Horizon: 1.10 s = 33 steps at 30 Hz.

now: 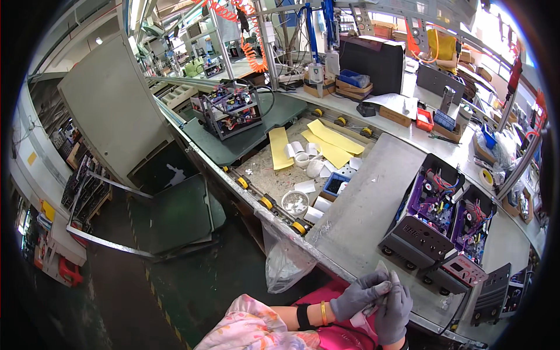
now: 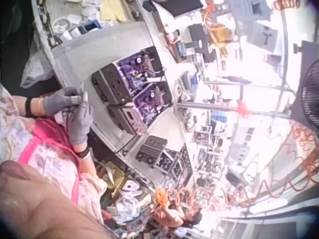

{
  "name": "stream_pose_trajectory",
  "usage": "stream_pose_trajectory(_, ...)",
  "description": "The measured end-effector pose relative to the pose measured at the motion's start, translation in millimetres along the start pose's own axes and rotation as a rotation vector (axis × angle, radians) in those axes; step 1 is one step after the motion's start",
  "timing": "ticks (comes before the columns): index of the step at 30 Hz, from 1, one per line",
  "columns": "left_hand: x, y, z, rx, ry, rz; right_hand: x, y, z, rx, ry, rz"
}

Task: Assemble electronic inverter units by cleaning components with an air duster, attaching front panels, applying labels, and connecting internal wiring.

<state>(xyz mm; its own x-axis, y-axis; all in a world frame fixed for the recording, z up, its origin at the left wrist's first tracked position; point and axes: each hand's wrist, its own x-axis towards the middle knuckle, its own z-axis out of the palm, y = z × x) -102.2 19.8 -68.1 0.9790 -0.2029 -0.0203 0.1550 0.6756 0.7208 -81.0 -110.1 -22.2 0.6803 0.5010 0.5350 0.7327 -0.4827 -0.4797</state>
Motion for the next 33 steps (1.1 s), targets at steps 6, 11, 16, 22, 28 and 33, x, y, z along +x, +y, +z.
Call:
stream_pose_trajectory(6, 5.9, -16.7, -2.1, -0.029, 0.051, 0.048, 2.8, 2.2, -2.9, 0.047, -0.034, 0.074)
stream_pose_trajectory(11, 3.9, -16.5, -5.8, -0.033, -0.023, 0.033, 2.4, 4.7, -3.4, 0.055, -0.044, 0.068)
stream_pose_trajectory(16, -1.4, -9.0, -7.0, 0.019, -0.070, 0.033, -2.5, 5.0, -4.9, 0.000, -0.067, 0.053)
stream_pose_trajectory(22, -7.3, -1.1, -8.7, 0.135, -0.088, -0.016, -6.3, 3.2, -1.3, -0.092, -0.029, 0.011)
stream_pose_trajectory(28, -8.6, 1.6, -9.1, 0.695, 0.022, 0.471, -8.3, 0.3, -11.0, 0.025, -0.081, 0.010)
stream_pose_trajectory(33, -14.8, 10.7, -8.8, 0.455, -0.060, 0.261, -14.5, 11.1, -11.2, 0.493, -0.011, 0.207)
